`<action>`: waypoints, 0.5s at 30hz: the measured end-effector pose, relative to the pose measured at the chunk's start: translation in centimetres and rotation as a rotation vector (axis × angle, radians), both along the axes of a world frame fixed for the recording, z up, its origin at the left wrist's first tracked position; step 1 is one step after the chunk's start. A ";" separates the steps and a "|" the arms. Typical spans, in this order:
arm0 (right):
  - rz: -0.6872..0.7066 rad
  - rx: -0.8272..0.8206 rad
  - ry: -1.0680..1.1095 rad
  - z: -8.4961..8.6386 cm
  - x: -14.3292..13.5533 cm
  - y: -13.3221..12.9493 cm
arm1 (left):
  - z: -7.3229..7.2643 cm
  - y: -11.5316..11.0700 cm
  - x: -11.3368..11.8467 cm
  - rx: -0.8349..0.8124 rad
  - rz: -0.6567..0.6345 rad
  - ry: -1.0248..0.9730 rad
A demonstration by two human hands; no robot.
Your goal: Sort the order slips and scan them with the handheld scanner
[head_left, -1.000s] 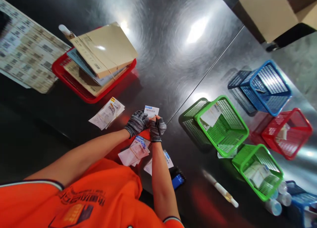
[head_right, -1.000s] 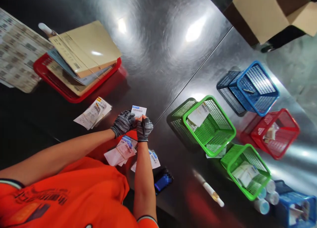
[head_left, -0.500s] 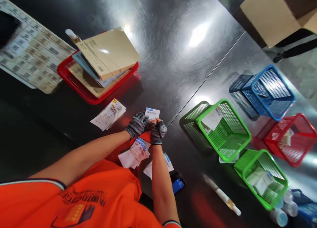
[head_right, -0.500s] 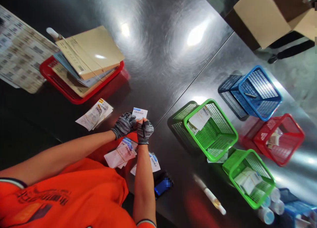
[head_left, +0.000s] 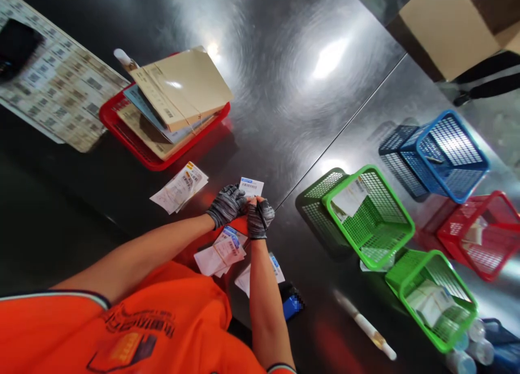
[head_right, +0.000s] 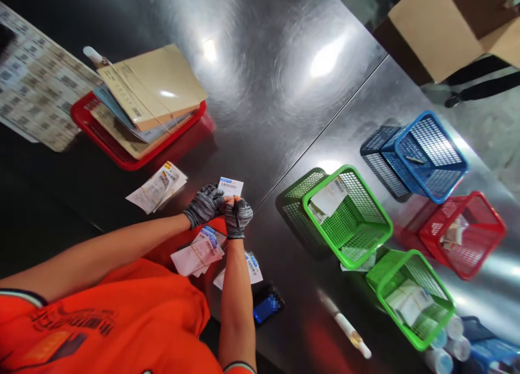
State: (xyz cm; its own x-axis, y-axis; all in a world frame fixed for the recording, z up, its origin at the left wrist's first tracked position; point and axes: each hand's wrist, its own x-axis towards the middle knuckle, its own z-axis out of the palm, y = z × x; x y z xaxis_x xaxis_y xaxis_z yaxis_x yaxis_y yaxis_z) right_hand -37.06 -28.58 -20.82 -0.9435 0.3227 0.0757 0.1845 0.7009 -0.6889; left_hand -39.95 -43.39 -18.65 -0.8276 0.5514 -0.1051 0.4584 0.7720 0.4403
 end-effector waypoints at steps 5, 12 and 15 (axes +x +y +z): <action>0.004 0.009 0.004 0.2 -0.1 0.0 | -0.4 0.0 0.1 -0.012 0.022 0.007; -0.028 0.016 0.010 0.3 -0.3 -0.2 | -0.4 0.0 0.1 -0.006 0.021 0.015; -0.040 0.011 0.007 0.2 -0.2 -0.2 | -0.2 0.0 0.1 -0.008 0.019 0.012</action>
State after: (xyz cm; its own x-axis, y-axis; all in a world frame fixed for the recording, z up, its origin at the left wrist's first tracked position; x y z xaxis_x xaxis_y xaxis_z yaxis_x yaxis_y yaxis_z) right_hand -37.29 -28.78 -20.59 -0.9293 0.3592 0.0859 0.2076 0.7004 -0.6829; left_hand -39.88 -43.36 -18.89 -0.8392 0.5348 -0.0989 0.4491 0.7840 0.4286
